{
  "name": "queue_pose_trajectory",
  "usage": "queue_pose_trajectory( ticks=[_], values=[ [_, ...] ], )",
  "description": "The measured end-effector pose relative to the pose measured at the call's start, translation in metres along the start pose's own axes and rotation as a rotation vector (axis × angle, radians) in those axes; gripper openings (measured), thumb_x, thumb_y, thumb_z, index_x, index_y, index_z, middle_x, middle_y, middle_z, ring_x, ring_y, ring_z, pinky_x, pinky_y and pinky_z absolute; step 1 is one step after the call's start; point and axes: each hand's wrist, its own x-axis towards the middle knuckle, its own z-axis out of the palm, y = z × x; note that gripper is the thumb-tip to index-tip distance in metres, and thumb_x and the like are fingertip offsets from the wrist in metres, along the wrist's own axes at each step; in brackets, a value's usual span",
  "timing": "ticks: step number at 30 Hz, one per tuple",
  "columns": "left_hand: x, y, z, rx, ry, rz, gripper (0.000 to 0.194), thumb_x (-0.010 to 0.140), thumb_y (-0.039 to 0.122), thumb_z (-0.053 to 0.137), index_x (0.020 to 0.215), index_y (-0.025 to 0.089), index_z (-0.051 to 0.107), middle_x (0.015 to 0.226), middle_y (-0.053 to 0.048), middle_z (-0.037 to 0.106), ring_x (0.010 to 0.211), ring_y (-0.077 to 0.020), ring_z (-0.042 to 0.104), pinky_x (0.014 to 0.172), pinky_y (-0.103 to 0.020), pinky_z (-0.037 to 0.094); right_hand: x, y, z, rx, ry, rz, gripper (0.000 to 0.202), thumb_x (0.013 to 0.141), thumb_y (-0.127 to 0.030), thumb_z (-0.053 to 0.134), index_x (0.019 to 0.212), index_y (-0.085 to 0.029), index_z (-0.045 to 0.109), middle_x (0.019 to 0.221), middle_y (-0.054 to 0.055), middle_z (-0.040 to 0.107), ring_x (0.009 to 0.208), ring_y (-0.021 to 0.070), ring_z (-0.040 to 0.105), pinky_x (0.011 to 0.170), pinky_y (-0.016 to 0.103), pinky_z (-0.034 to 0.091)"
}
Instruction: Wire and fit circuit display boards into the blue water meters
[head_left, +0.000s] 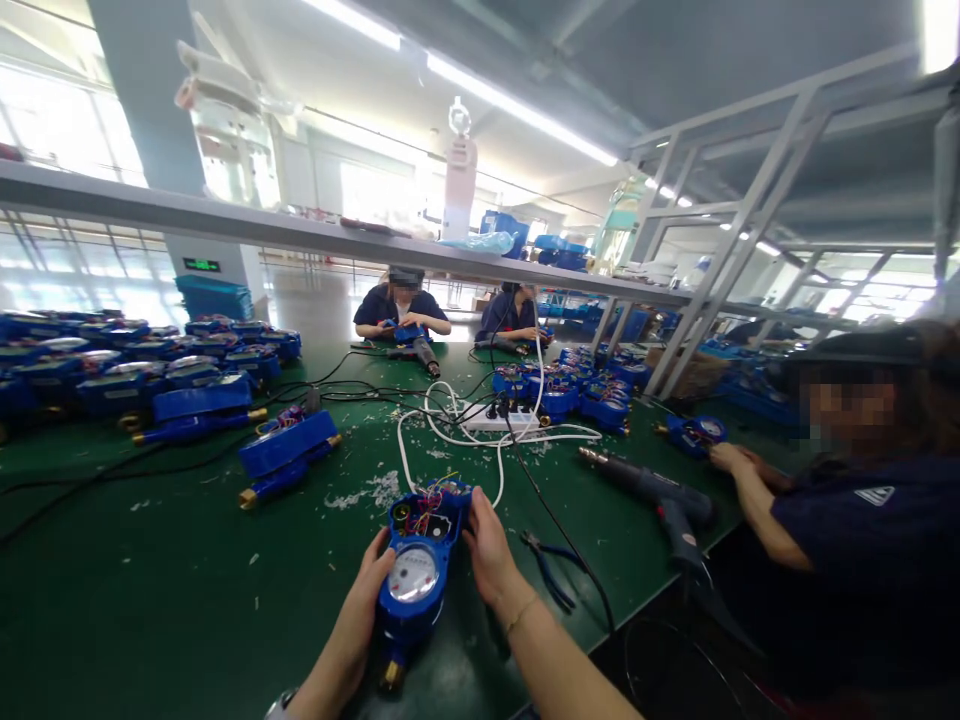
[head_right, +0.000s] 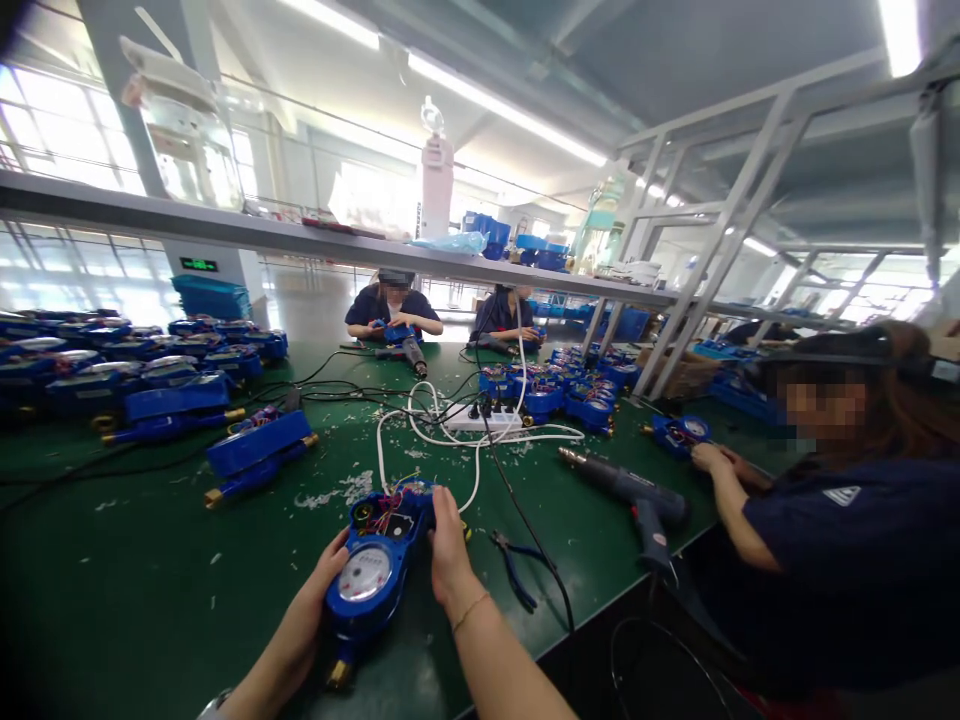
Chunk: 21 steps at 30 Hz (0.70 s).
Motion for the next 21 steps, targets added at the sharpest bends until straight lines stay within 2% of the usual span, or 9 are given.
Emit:
queue_pose_trajectory(
  ticks=[2,3,8,14,18,21],
  values=[
    [-0.007,-0.001,0.004,-0.002,0.036,-0.012,0.057,0.093,0.033,0.053,0.146,0.027,0.033,0.136,-0.01,0.06,0.118,-0.0245,0.063,0.111,-0.04,0.04,-0.027,0.007,-0.005,0.028,0.054,0.047,0.054,0.082,-0.063,0.063,0.123,-0.028,0.058,0.138,0.002,0.055,0.134,0.0212,0.042,0.108,0.04,0.03],
    [-0.01,-0.002,0.005,-0.004,0.053,-0.011,0.057,0.094,0.033,0.052,0.146,0.028,0.033,0.138,-0.009,0.058,0.119,-0.0243,0.062,0.112,-0.04,0.04,-0.04,0.011,-0.007,0.045,0.056,0.079,0.057,0.078,-0.063,0.067,0.122,-0.028,0.06,0.138,0.002,0.056,0.134,0.0217,0.042,0.108,0.039,0.03],
    [-0.033,-0.018,0.011,0.033,0.095,0.003,0.061,0.093,0.032,0.053,0.149,0.029,0.028,0.142,-0.009,0.054,0.125,-0.0244,0.058,0.113,-0.04,0.038,-0.09,0.019,-0.007,0.133,-0.101,0.196,0.061,0.069,-0.065,0.073,0.102,-0.013,0.07,0.109,0.011,0.072,0.11,0.0275,0.062,0.099,0.039,0.042],
    [-0.054,-0.053,0.012,0.085,0.083,0.043,0.061,0.093,0.035,0.051,0.149,0.028,0.027,0.142,-0.009,0.054,0.126,-0.0264,0.057,0.111,-0.041,0.042,-0.114,0.022,-0.023,0.19,-0.073,0.212,0.051,0.066,-0.057,0.079,0.092,-0.014,0.067,0.093,0.007,0.075,0.096,0.0251,0.068,0.094,0.037,0.046],
    [-0.048,-0.069,0.008,0.181,0.03,0.056,0.072,0.089,0.041,0.057,0.151,0.03,0.022,0.127,-0.007,0.066,0.124,-0.031,0.058,0.109,-0.045,0.045,-0.126,0.027,-0.036,0.221,-0.041,0.18,0.052,0.064,-0.056,0.08,0.092,-0.014,0.065,0.085,0.007,0.074,0.089,0.0255,0.069,0.09,0.038,0.048],
    [-0.043,-0.075,0.006,0.215,0.006,0.069,0.072,0.088,0.042,0.057,0.15,0.029,0.024,0.12,-0.006,0.07,0.123,-0.0312,0.059,0.109,-0.045,0.045,-0.13,0.03,-0.04,0.245,-0.024,0.142,0.055,0.064,-0.058,0.08,0.094,-0.014,0.064,0.083,0.007,0.074,0.089,0.0259,0.07,0.088,0.038,0.05]
  ],
)
